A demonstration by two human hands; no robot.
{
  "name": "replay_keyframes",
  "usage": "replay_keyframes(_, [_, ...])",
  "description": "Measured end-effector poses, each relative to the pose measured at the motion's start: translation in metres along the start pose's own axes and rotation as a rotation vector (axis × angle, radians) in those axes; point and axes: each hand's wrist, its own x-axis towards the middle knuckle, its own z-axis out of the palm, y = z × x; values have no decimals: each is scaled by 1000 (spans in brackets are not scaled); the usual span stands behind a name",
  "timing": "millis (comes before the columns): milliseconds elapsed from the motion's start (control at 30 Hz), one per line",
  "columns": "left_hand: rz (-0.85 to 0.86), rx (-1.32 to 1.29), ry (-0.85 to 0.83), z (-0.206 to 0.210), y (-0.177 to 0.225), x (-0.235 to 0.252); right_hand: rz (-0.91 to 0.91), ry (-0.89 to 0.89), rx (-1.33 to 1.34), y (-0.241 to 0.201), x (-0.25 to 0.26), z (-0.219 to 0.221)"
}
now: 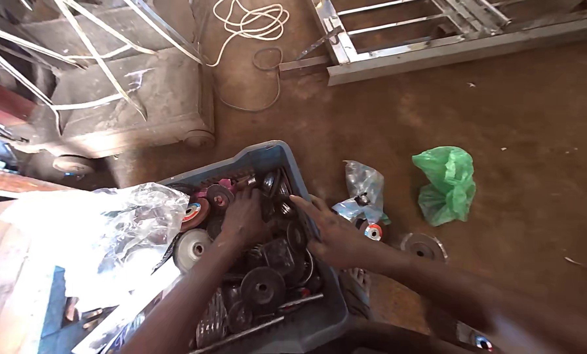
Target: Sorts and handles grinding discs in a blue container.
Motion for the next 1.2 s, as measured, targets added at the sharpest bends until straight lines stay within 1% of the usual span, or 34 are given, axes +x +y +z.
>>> replay_keyframes(33, [-9, -17, -5, 9, 5, 6, -2, 2, 5, 0, 0, 0])
replay_keyframes(100, [-35, 53, -29, 19, 14, 15, -8, 9, 7, 1, 0, 0])
replay_keyframes(167, [-73, 101, -67, 19, 20, 19, -13, 18, 0, 2, 0, 0])
replay_keyframes(267, [-99, 117, -147, 6, 21, 7, -15, 23, -4, 2, -1, 1])
replay_keyframes(333, [-63, 54, -161, -8, 8, -9, -23, 22, 11, 4, -2, 1])
replay_keyframes(400, [18, -7, -109, -19, -18, -27, -28, 20, 20, 5, -2, 1])
replay_keyframes(467, [73, -32, -128, -32, -39, -50, -18, 10, 18, 5, -3, 0])
replay_keyframes(500, [85, -43, -140, -36, -47, -63, -11, 3, 15, 4, -3, -1])
replay_keyframes(600, [75, -46, -93, -40, -70, -93, -12, 10, 13, 2, -4, 0])
replay_keyframes(667, [36, 38, -198, -54, -82, -100, -16, 21, 16, 2, -5, 0])
replay_keyframes(733, [37, 140, -282, -65, -90, -103, -13, 26, 25, 2, -5, 1])
replay_keyframes(767, [13, 200, -309, -70, -87, -105, -14, 31, 27, 3, -5, 1])
replay_keyframes(800, [-26, 263, -301, -73, -80, -107, -18, 39, 26, 3, -4, 2])
replay_keyframes(833, [-58, 302, -246, -73, -70, -108, -20, 42, 20, 2, -4, 2])
replay_keyframes(900, [-5, 257, 4, -60, -45, -97, -21, 42, 4, 1, -3, 2])
replay_keyframes(933, [34, 178, 72, -51, -28, -85, -21, 44, -4, 0, -3, 2])
replay_keyframes(967, [62, 95, 80, -40, -11, -69, -23, 44, -7, 0, -2, 2])
replay_keyframes(1000, [74, 22, 44, -27, 4, -51, -30, 52, -3, 1, -2, 2])
replay_keyframes(1067, [43, -82, -21, 8, 23, -18, -39, 69, 10, 2, -3, 4])
replay_keyframes(1133, [10, -135, 25, 39, 28, 4, -37, 74, 13, 2, -3, 4])
replay_keyframes(1167, [-6, -125, 55, 47, 27, 9, -29, 67, 11, 2, -2, 3])
replay_keyframes(1200, [-25, -105, 48, 47, 24, 10, -28, 64, 9, 1, -2, 3])
